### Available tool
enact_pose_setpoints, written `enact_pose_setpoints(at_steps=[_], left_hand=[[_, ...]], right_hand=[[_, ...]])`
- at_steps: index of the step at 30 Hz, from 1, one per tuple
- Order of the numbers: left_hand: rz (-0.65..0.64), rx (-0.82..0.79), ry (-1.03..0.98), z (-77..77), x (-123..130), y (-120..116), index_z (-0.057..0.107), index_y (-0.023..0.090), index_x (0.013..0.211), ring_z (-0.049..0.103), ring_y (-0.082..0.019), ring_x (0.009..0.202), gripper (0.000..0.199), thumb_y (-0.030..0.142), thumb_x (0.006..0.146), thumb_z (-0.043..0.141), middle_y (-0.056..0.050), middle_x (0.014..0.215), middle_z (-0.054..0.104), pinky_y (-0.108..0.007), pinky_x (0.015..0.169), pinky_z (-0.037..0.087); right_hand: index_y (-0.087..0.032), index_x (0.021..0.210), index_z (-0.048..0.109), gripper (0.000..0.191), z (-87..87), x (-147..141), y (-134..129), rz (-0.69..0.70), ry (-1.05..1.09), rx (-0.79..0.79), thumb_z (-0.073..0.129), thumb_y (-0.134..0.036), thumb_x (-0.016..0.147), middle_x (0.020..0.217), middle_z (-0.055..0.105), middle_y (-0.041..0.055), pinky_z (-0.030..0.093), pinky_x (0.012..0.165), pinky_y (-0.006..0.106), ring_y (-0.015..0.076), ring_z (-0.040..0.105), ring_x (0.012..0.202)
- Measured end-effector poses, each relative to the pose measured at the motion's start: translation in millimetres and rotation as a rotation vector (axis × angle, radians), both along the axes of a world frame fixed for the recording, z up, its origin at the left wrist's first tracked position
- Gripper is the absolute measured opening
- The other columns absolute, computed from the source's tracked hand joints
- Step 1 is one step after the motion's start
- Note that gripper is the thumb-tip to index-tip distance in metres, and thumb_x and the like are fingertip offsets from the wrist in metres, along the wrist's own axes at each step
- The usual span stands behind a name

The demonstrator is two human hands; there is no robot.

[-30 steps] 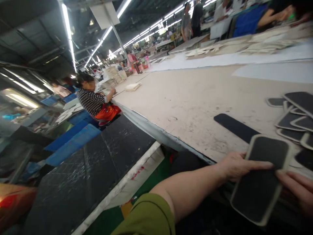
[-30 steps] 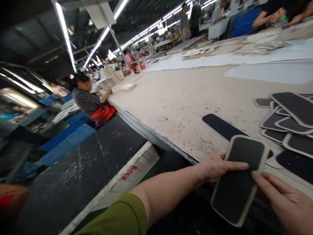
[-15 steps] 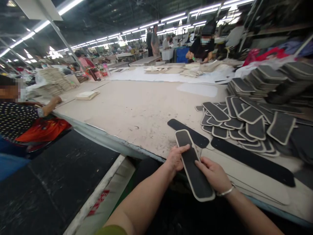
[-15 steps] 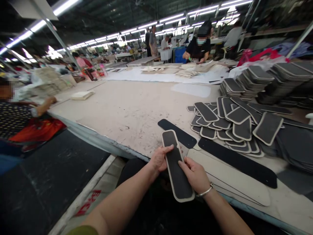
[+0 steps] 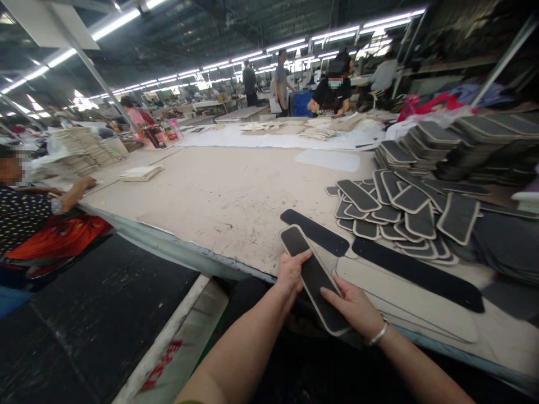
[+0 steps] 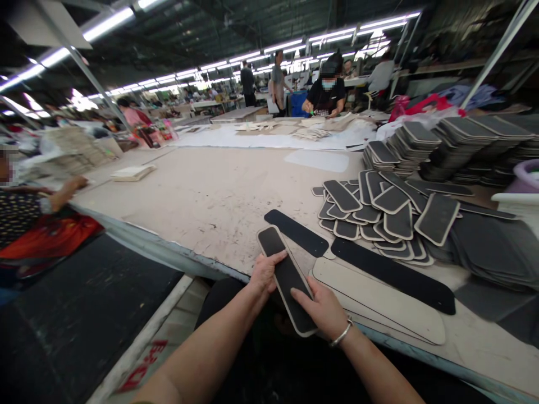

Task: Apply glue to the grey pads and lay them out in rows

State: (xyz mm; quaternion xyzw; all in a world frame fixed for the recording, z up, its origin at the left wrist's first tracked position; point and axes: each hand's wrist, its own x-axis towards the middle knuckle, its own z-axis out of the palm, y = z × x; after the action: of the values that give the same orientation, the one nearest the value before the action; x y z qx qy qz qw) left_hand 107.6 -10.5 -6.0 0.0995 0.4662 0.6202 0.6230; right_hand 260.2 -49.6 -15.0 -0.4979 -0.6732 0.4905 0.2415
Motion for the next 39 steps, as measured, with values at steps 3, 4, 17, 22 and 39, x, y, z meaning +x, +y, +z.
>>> enact_pose_setpoints(at_steps=[3, 4, 17, 22, 39], left_hand=[[0.072, -0.024, -0.092, 5.1, -10.5, 7.1, 0.064, 0.009, 0.074, 0.064, -0.019, 0.055, 0.026, 0.023, 0.058, 0.080, -0.007, 0.061, 0.066, -0.034, 0.063, 0.056], [0.081, -0.013, -0.136, 7.4, -14.1, 9.2, 0.064, 0.010, 0.075, 0.065, -0.019, 0.057, 0.024, 0.025, 0.062, 0.077, -0.007, 0.063, 0.067, -0.034, 0.065, 0.057], [0.200, 0.035, 0.007, 0.1, -38.6, 17.9, 0.057, 0.016, 0.078, 0.064, -0.014, 0.067, 0.023, 0.017, 0.064, 0.075, -0.002, 0.075, 0.067, -0.025, 0.060, 0.052], [0.091, 0.058, 0.428, -10.0, -41.3, 17.0, 0.052, 0.017, 0.076, 0.061, -0.012, 0.060, 0.032, 0.035, 0.063, 0.075, 0.001, 0.070, 0.061, -0.023, 0.054, 0.047], [-0.476, -0.004, 1.730, -1.2, -42.4, 6.7, 0.062, 0.022, 0.086, 0.061, -0.024, 0.085, 0.012, 0.033, 0.081, 0.060, -0.008, 0.084, 0.067, -0.030, 0.074, 0.038]], right_hand=[[-0.019, 0.106, 0.059, 0.042, 4.9, 4.4, 0.0, -0.040, -0.062, 0.041, 0.055, -0.052, 0.079, 0.093, 0.069, 0.0042, 0.049, 0.076, 0.033, 0.0223, 0.064, 0.084], [-0.019, 0.107, 0.058, 0.044, 6.8, 7.3, 1.2, -0.078, -0.082, 0.044, 0.055, -0.052, 0.078, 0.094, 0.069, 0.0042, 0.049, 0.076, 0.033, 0.0226, 0.064, 0.085], [-0.023, 0.081, 0.064, 0.042, 11.4, 57.9, 34.6, -0.351, -0.285, 0.242, 0.042, -0.058, 0.082, 0.074, 0.067, 0.0008, 0.043, 0.066, 0.029, 0.0192, 0.061, 0.072], [-0.023, 0.072, 0.062, 0.040, 10.0, 67.9, 40.7, -0.358, -0.366, 0.282, 0.040, -0.055, 0.083, 0.067, 0.064, -0.0004, 0.040, 0.061, 0.026, 0.0171, 0.060, 0.067], [-0.012, 0.146, 0.030, 0.067, -14.2, 1.9, 10.7, 0.027, -0.615, 0.694, 0.040, -0.049, 0.091, 0.150, 0.029, 0.0099, 0.023, 0.113, 0.046, 0.0257, 0.023, 0.140]])
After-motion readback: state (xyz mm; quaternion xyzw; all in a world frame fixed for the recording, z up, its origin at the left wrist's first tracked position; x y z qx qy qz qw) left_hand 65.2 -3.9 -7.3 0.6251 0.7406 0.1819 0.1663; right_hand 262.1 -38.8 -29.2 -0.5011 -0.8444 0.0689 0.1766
